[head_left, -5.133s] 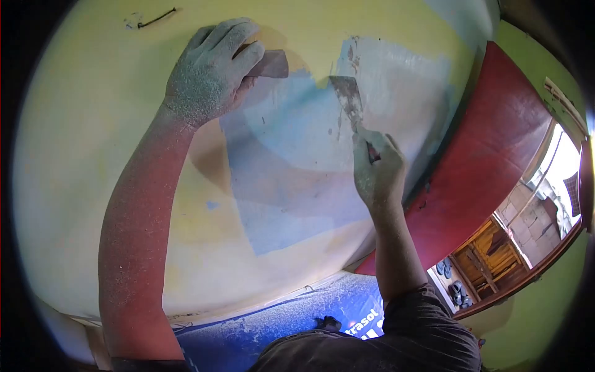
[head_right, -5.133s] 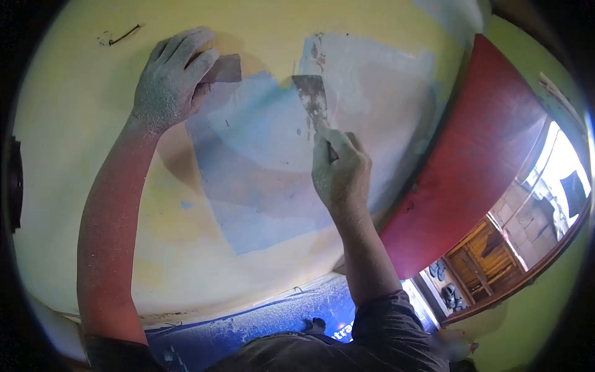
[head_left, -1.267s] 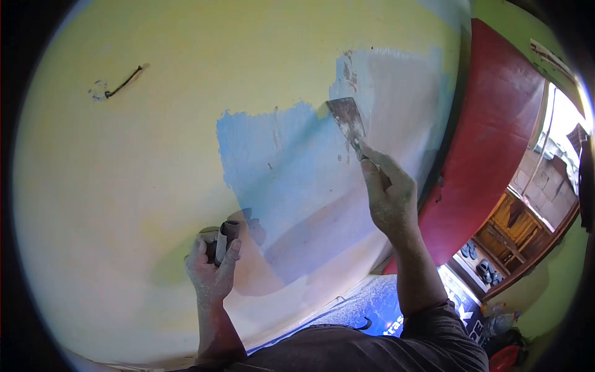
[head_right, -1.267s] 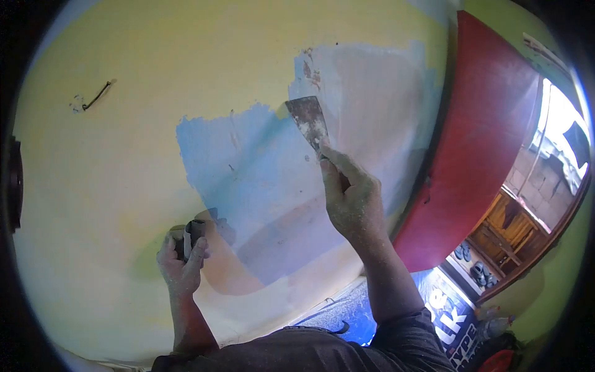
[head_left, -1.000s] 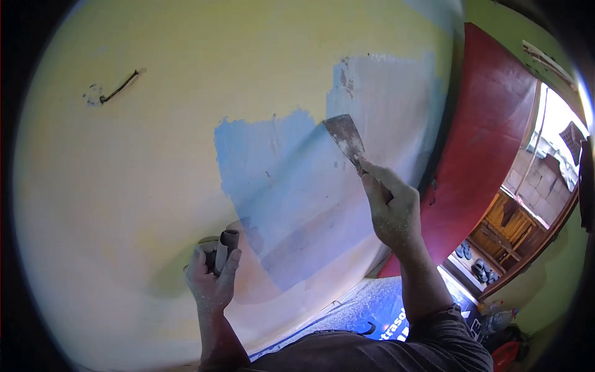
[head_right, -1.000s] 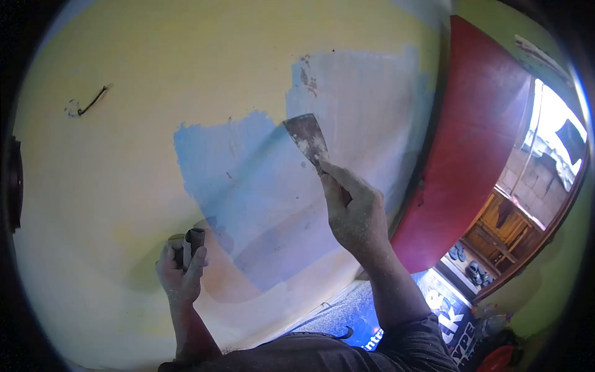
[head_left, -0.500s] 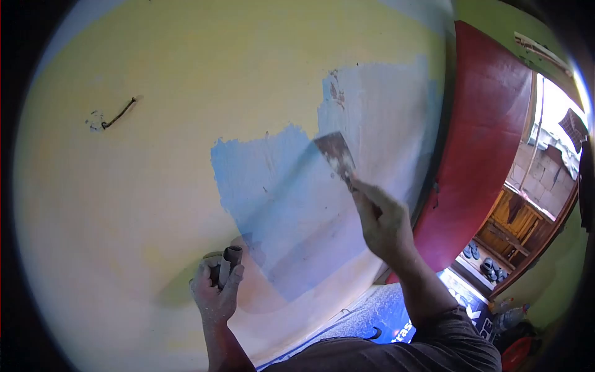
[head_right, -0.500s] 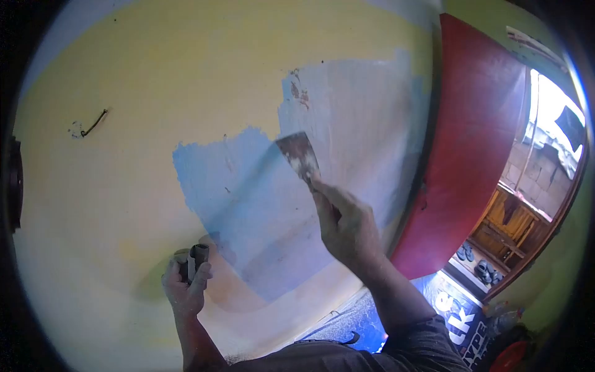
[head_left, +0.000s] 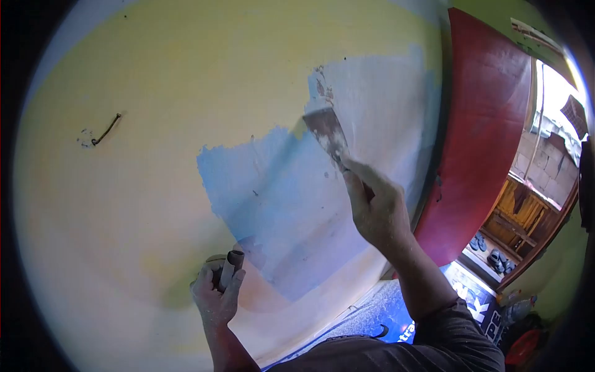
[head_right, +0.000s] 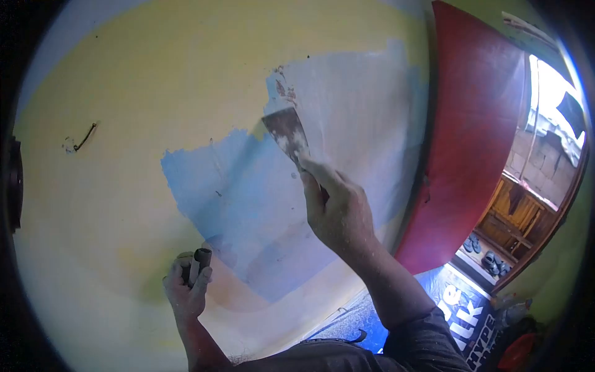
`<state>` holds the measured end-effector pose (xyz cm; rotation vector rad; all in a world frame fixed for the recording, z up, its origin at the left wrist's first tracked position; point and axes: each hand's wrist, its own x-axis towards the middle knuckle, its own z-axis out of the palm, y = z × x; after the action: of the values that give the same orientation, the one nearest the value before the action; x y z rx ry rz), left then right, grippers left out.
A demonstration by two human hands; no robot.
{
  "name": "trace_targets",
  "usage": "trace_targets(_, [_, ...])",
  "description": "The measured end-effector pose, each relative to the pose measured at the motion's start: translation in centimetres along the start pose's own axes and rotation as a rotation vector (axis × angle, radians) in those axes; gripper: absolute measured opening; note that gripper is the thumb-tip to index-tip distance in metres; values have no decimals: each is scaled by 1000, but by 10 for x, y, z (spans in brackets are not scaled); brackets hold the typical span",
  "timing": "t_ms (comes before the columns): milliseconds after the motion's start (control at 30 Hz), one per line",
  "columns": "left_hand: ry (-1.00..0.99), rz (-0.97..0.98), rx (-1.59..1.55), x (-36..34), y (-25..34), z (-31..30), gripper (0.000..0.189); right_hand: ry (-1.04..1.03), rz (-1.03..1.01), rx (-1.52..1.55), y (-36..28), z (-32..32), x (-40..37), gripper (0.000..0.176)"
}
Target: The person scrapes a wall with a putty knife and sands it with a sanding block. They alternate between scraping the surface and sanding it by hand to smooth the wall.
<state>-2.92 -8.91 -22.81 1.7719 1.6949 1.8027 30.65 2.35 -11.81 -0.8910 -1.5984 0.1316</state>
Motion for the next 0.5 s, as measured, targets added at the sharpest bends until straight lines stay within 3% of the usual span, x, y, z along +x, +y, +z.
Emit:
trace_targets(267, [-74, 144, 194, 3, 15, -5, 32, 26, -97, 14, 22, 11, -18, 27])
trace_targets(367, [-71, 134, 143, 3, 11, -2, 30, -7, 19, 35, 0, 0, 5, 27])
trace_targets(500, [-92, 83, 96, 3, 21, -2, 29, -18, -56, -71, 3, -2, -9, 26])
